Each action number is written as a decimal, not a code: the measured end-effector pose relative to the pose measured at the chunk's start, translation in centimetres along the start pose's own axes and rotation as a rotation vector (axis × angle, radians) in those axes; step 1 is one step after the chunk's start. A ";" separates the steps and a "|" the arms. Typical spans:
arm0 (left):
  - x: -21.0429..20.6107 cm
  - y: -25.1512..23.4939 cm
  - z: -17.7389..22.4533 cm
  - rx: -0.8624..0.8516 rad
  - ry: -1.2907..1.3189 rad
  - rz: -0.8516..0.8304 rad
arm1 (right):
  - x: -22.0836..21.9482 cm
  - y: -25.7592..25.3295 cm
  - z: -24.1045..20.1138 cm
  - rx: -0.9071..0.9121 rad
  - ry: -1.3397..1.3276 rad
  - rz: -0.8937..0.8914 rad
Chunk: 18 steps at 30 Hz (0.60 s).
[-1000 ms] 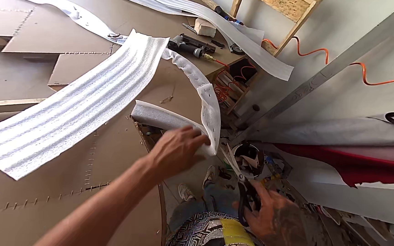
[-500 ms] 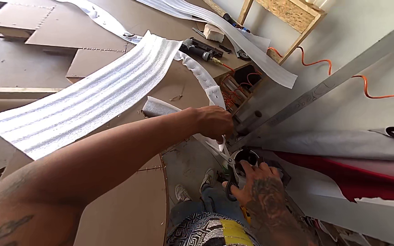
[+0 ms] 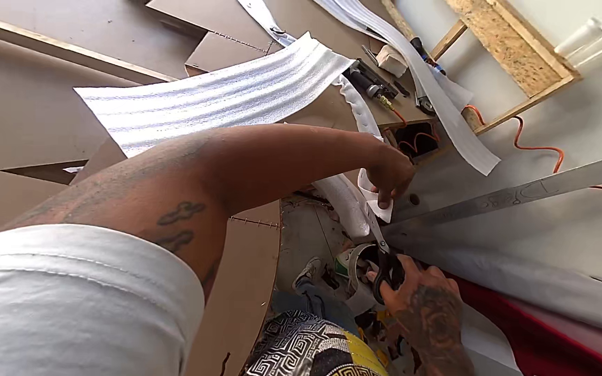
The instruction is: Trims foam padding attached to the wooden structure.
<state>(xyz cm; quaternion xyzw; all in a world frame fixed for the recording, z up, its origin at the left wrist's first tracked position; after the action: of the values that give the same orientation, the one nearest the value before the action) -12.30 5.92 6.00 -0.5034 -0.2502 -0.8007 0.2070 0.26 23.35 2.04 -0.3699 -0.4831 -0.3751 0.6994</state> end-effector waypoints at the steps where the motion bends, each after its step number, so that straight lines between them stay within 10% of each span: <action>1: 0.1 0.0 -0.4 0.020 0.015 -0.008 | -0.1 -0.4 -0.1 -0.007 0.007 -0.014; 18: 0.6 3.1 -3.6 0.038 0.299 0.178 | -1.8 -5.9 -0.1 0.054 -0.053 -0.072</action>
<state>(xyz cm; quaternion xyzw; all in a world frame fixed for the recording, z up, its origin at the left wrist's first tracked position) -13.24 1.23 5.82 -0.3948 -0.1859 -0.8403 0.3216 -5.38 20.89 1.21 -0.3430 -0.5245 -0.3767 0.6822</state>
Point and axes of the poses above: each hand's wrist, its own y-axis away from the middle knuckle, its own x-axis out of the back of the hand, z = x × y, the point moved 7 cm from there along -y, towards the middle knuckle, and after that the axes turned 6 degrees about -x, right-handed, at the moved point
